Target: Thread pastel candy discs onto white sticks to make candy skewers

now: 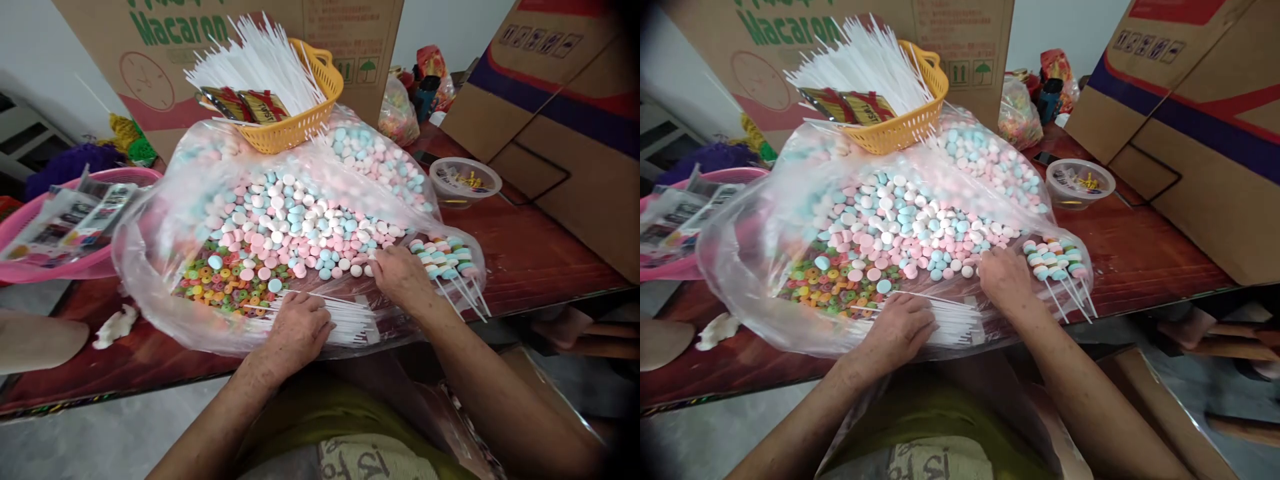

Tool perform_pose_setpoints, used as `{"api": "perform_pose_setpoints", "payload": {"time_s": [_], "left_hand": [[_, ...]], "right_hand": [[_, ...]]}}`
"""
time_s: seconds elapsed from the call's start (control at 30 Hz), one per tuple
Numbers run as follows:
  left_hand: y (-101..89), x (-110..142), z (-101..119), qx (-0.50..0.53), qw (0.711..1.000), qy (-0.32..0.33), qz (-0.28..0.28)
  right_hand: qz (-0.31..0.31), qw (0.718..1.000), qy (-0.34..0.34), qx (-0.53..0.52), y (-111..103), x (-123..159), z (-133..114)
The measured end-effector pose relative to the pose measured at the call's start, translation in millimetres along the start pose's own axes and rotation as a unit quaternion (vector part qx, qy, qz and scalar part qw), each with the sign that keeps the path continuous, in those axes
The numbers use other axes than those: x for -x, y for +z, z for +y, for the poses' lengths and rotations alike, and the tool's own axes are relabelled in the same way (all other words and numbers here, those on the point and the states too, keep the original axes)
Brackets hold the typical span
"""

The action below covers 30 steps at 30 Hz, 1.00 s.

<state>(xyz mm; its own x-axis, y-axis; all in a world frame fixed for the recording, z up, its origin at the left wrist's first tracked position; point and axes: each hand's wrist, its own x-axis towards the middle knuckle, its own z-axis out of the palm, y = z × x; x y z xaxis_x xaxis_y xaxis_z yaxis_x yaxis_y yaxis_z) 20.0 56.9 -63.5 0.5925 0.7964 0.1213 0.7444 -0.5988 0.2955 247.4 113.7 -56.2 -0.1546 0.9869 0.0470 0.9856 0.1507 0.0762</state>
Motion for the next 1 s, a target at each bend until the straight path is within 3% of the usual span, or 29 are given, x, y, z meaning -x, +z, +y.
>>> {"api": "perform_pose_setpoints", "payload": {"time_s": [0.07,0.2,0.27,0.33,0.4,0.53,0.67,0.73,0.87,0.93,1.0], "left_hand": [[-9.3,4.5,-8.7,-0.001,0.999,-0.019,0.032],[-23.6,16.6,-33.7,-0.027,0.989,-0.117,0.088],[-23.2,18.9,-37.8,-0.033,0.989,-0.124,0.070],[-19.6,19.1,-35.0,-0.042,0.993,-0.107,0.026],[-16.9,19.7,-30.4,-0.043,0.995,-0.082,-0.023],[-21.5,17.6,-32.8,0.001,0.997,-0.058,-0.043],[-27.1,-9.4,-35.4,-0.021,0.993,-0.117,0.007],[-26.5,-30.6,-27.9,-0.053,0.989,-0.141,-0.001],[-17.3,-69.0,-4.6,-0.089,0.988,-0.115,-0.043],[-7.7,-83.1,4.2,-0.093,0.990,-0.087,-0.061],[4.0,-93.6,9.9,-0.105,0.990,-0.053,-0.079]], "right_hand": [[-0.029,0.999,-0.028,-0.014,-3.0,1.5,-20.0],[0.014,0.997,-0.074,-0.011,-5.3,11.9,-48.7],[-0.020,0.994,-0.106,-0.029,-5.2,16.6,-66.0],[-0.069,0.986,-0.141,-0.059,-2.1,20.1,-83.1],[-0.080,0.980,-0.156,-0.091,3.2,22.8,-91.9],[-0.056,0.961,-0.192,-0.189,10.9,27.3,-65.3],[0.014,0.939,-0.104,-0.328,7.4,27.9,-11.0],[-0.002,0.923,-0.061,-0.381,5.6,27.0,6.6],[-0.073,0.878,0.006,-0.473,8.3,23.5,19.9],[-0.034,0.879,0.056,-0.472,11.9,17.0,23.2],[0.013,0.909,0.089,-0.406,15.7,6.2,25.4]]}}
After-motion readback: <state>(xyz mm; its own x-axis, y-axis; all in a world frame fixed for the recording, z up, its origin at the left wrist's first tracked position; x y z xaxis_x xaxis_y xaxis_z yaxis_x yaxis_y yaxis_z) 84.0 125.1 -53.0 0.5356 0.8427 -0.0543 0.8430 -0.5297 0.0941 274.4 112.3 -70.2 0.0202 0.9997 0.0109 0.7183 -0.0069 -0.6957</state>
